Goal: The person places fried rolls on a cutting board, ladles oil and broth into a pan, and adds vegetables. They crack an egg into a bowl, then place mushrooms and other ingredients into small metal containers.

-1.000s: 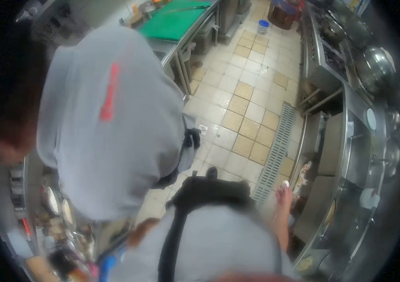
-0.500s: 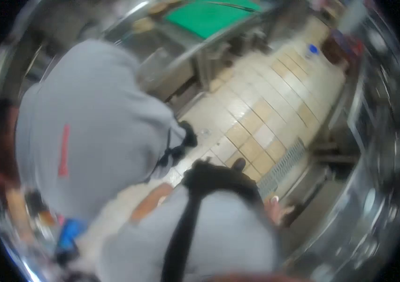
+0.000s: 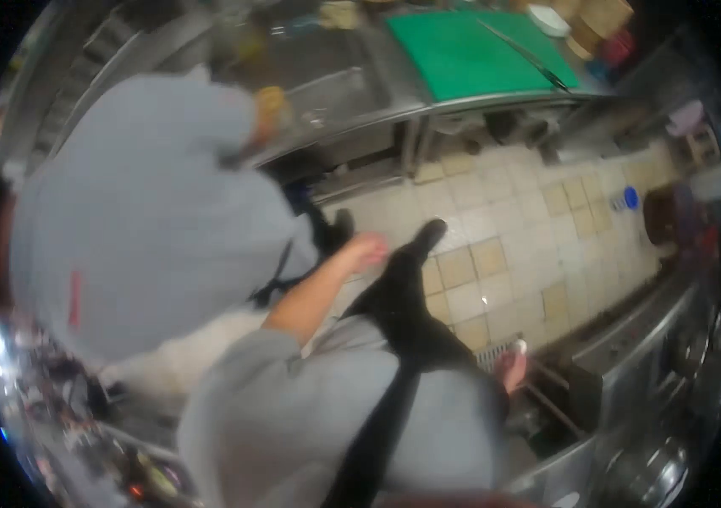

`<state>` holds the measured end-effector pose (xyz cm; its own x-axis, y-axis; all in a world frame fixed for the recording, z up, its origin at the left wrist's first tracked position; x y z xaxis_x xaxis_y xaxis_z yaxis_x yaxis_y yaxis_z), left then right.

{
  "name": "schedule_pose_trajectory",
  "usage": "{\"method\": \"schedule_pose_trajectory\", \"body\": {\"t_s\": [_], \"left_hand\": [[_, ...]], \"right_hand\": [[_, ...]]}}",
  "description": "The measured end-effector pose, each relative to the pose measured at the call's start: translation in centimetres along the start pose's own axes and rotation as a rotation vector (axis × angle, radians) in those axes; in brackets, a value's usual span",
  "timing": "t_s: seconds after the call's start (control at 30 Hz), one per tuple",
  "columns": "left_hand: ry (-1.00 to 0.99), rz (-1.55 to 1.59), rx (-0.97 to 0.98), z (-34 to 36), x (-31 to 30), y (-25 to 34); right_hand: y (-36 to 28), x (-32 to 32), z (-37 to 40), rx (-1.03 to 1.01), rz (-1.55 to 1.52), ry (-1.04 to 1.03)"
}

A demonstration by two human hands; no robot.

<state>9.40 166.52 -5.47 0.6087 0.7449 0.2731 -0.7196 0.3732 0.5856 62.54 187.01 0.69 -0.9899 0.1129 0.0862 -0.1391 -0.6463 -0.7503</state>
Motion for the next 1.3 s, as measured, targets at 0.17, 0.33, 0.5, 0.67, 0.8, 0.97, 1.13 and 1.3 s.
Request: {"method": "schedule_pose_trajectory", "body": {"t_s": [0.17, 0.33, 0.5, 0.67, 0.8, 0.97, 1.13, 1.3], "left_hand": [[0.076, 0.205, -0.090, -16.6, 10.2, 9.6], [0.176, 0.422, -0.035, -36.1, 14.7, 15.0], [0.372, 0.491, -0.041, -47.8, 17.1, 20.5], [0.462, 0.548, -0.005, -51.6, 16.5, 22.1], [0.489, 0.556, 0.010, -52.5, 15.3, 22.6], [0.444, 0.546, 0.032, -54.7, 13.7, 23.0], [0.408, 0.531, 0.030, -54.8, 14.3, 21.1], [0.557, 0.517, 0.060, -51.6, 17.0, 14.8]], "right_hand": [[2.0, 3.5, -3.9, 0.151, 0.034, 0.030], [-5.7, 8.0, -2.2, 0.157, 0.460, 0.149], [-15.6, 14.6, -6.0, 0.010, 0.329, 0.278], [-18.9, 22.3, -9.4, 0.100, 0.451, 0.176], [-19.4, 27.0, -11.0, 0.087, 0.663, 0.065], [-16.0, 27.5, -16.0, -0.025, 0.746, -0.106], [-13.0, 25.4, -20.6, 0.140, 0.476, -0.097], [-12.6, 28.7, -25.2, 0.162, 0.431, -0.149]]}}
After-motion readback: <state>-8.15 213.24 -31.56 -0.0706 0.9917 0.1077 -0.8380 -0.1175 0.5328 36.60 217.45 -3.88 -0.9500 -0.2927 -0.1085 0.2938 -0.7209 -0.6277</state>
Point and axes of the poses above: each hand's wrist, its own z-axis away from the middle knuckle, its own x-axis out of the palm, y = z × x, the point moved 6 cm from there along -z, towards the middle knuckle, and after that the axes turned 3 degrees about -z, right-handed, at the moved point
